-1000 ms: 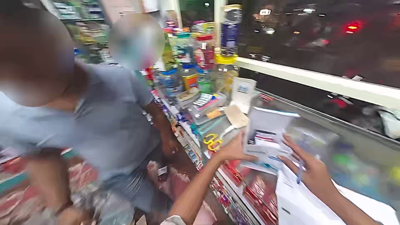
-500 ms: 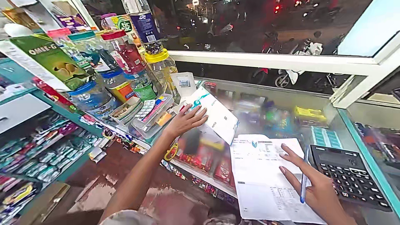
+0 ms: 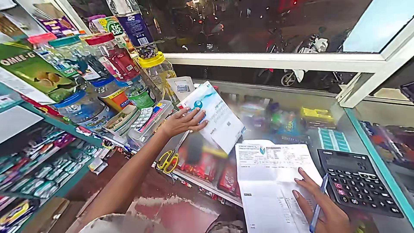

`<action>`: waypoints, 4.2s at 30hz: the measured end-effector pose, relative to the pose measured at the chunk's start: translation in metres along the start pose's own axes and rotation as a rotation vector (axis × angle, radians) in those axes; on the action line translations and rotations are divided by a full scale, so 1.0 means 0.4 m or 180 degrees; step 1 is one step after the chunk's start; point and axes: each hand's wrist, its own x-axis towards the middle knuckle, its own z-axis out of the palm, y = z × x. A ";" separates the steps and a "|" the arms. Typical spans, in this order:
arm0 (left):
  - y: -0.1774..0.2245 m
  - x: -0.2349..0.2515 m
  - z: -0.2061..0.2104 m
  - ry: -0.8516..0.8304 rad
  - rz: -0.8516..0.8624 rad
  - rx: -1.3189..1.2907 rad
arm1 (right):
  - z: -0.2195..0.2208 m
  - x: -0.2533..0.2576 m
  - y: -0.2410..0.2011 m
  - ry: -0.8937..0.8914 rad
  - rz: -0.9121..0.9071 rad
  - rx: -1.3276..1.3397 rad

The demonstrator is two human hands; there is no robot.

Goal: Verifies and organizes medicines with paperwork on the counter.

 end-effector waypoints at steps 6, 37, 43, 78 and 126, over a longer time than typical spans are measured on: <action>-0.033 0.013 -0.018 0.0142 -0.0277 -0.0291 | 0.004 -0.003 0.001 -0.0022 -0.0008 -0.0046; 0.237 -0.205 -0.219 -0.1048 -0.5293 -0.2241 | -0.016 0.050 -0.057 -0.0410 0.0134 -0.0280; 0.300 -0.063 -0.272 -0.0057 -0.4358 -0.1128 | 0.003 0.064 -0.127 -0.0524 0.0275 -0.0495; 0.460 0.222 -0.439 0.0340 -0.4323 -0.6739 | 0.038 0.102 -0.201 -0.1453 -0.0266 0.1153; 0.344 0.255 -0.361 0.0310 -0.2835 -0.6448 | 0.061 0.126 -0.229 -0.1067 0.1489 0.3038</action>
